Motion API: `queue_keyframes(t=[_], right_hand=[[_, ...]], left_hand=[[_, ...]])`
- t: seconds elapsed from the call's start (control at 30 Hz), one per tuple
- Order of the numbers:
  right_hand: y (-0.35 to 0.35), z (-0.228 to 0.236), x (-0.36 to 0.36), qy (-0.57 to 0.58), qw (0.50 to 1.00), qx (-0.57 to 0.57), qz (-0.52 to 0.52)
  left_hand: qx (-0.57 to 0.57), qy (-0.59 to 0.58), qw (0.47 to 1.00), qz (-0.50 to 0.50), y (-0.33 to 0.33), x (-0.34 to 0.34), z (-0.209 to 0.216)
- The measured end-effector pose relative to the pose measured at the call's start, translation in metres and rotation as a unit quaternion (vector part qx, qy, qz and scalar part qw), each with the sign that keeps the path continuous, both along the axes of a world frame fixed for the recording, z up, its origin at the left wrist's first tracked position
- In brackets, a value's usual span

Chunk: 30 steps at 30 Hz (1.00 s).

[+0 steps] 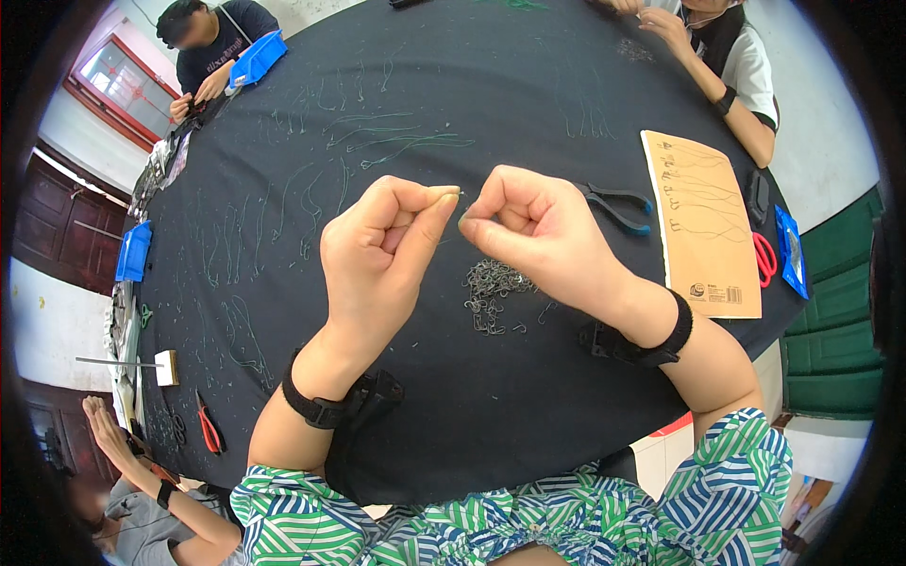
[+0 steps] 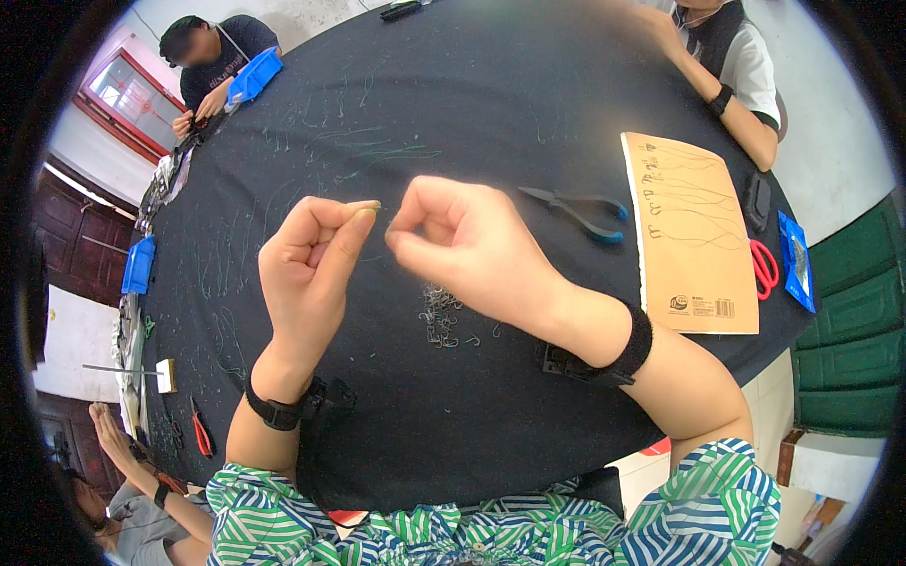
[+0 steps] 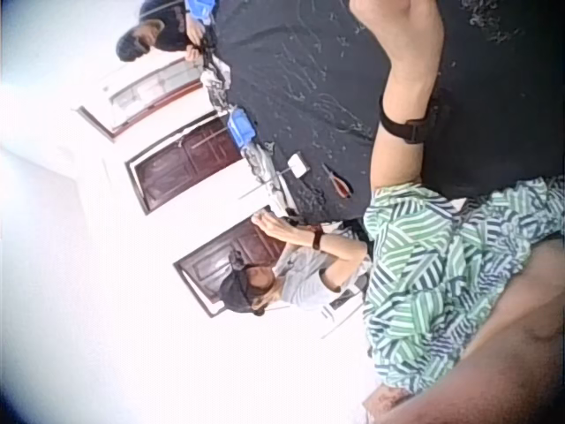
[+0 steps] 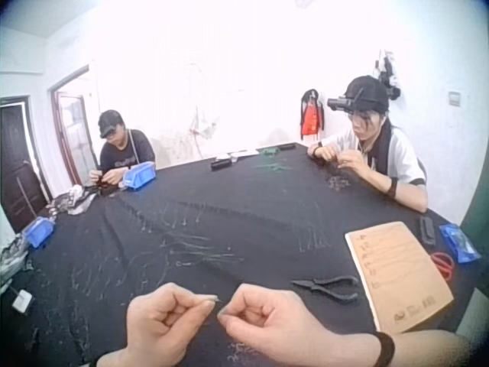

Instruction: The person threads a length of thin green line through a series of small metal rings and clips by hand, occasionally using pliers to secure the components.

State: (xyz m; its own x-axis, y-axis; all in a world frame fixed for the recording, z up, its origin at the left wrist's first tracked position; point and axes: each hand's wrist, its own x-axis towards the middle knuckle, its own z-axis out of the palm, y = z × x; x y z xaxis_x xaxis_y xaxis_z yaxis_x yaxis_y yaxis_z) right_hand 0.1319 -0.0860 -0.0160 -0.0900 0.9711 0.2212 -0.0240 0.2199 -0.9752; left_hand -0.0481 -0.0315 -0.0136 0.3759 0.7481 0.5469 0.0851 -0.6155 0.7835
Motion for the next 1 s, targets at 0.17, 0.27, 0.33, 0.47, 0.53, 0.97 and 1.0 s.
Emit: queue_keyframes(t=[0.17,0.27,0.33,0.47,0.53,0.97,1.0], right_hand=[[-0.006,0.007,0.001,-0.197,0.963,0.157,-0.095],[-0.002,0.006,0.005,-0.201,0.955,0.180,-0.125],[0.001,0.005,0.007,-0.200,0.953,0.180,-0.138],[0.007,0.004,0.007,-0.113,0.980,0.120,-0.107],[0.011,0.001,0.009,-0.080,0.990,0.079,-0.087],[-0.004,0.005,-0.003,-0.187,0.976,0.093,-0.067],[-0.004,0.005,-0.001,-0.188,0.976,0.093,-0.068]], left_hand=[[-0.005,0.009,1.000,-0.007,0.002,-0.001,0.000],[0.005,0.038,0.999,-0.007,-0.002,0.000,0.005],[0.010,0.061,0.998,-0.005,-0.003,0.000,0.007],[0.005,0.078,0.997,-0.003,-0.003,-0.001,0.006],[0.002,0.076,0.997,-0.003,-0.002,0.000,0.006],[-0.042,0.029,0.999,-0.013,0.001,-0.002,-0.002],[-0.034,0.013,0.999,-0.003,0.002,0.000,-0.003]])
